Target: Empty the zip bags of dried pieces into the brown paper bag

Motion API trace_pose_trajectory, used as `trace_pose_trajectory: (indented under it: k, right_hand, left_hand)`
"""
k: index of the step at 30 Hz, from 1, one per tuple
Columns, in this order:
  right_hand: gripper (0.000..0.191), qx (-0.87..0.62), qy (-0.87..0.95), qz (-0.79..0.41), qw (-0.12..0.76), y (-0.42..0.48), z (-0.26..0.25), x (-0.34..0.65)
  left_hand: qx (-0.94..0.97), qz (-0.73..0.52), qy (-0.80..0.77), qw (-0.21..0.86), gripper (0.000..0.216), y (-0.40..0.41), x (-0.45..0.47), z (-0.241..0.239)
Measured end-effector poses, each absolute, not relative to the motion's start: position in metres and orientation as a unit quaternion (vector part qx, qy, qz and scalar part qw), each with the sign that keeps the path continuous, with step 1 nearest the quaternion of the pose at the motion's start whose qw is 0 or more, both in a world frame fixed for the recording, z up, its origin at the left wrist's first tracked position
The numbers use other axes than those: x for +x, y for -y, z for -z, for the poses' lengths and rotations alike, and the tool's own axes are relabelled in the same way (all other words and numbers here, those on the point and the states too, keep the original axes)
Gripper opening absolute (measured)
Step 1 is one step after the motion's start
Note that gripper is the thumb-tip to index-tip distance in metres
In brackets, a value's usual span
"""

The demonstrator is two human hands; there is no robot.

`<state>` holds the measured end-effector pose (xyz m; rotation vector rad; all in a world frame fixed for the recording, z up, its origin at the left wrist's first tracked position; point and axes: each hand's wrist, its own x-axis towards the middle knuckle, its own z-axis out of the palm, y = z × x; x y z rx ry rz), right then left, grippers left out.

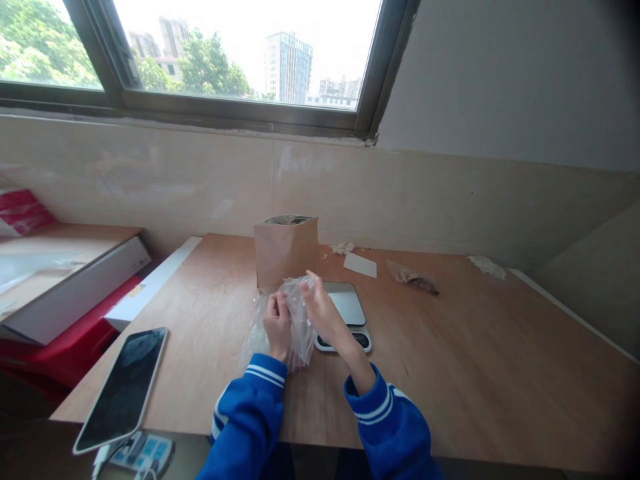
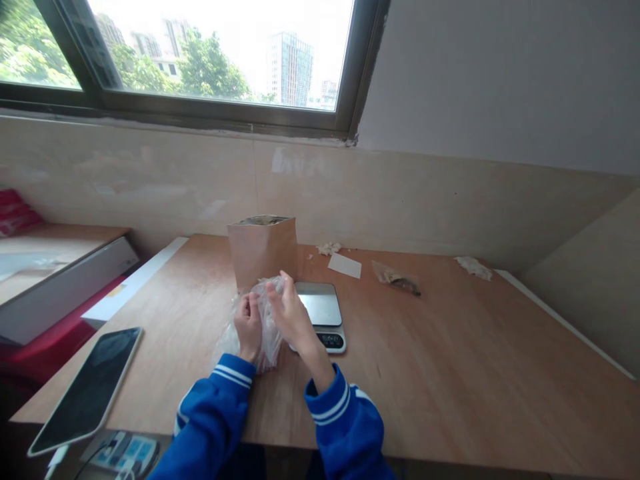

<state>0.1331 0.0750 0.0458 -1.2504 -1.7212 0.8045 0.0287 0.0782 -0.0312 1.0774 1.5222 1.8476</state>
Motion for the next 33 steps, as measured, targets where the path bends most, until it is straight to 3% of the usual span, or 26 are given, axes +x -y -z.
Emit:
trace_pose_trajectory:
  k: [5, 11, 15, 18, 21, 25, 28, 33]
  right_hand:
    - [0.040, -0.525, 0.572, -0.388, 0.496, -0.078, -0.034, 0.159]
    - [0.032, -0.489, 0.464, -0.463, 0.575, -0.081, -0.033, 0.167]
    - [0.026, -0.511, 0.501, -0.394, 0.577, -0.068, -0.025, 0.157]
    - [0.025, -0.554, 0.542, -0.285, 0.564, -0.058, -0.015, 0.146]
    - [0.028, -0.573, 0.557, -0.211, 0.563, -0.051, -0.007, 0.134]
    - [0.035, -0.569, 0.571, -0.267, 0.528, -0.048, -0.002, 0.132]
    - [0.040, -0.575, 0.572, -0.272, 0.518, -0.061, 0.002, 0.159]
    - [0.037, -0.664, 0.541, -0.033, 0.515, -0.115, 0.024, 0.252]
  left_hand:
    - [0.464, -0.608, -0.611, 0.206, 0.033, -0.061, 0.031, 0.001]
    - [0.468, -0.611, -0.588, 0.248, 0.035, -0.036, 0.033, -0.029]
    - [0.451, -0.592, -0.562, 0.360, 0.045, -0.033, 0.031, -0.034]
    - [0.467, -0.571, -0.559, 0.378, 0.042, -0.035, 0.028, -0.037]
    - [0.445, -0.591, -0.580, 0.340, 0.040, -0.037, 0.022, -0.041]
    - [0.414, -0.601, -0.630, 0.263, 0.037, -0.045, 0.003, -0.043]
    - [0.440, -0.538, -0.687, 0.212, 0.036, -0.062, -0.017, -0.032]
    - [0.451, -0.376, -0.800, 0.124, 0.035, -0.089, -0.033, -0.006]
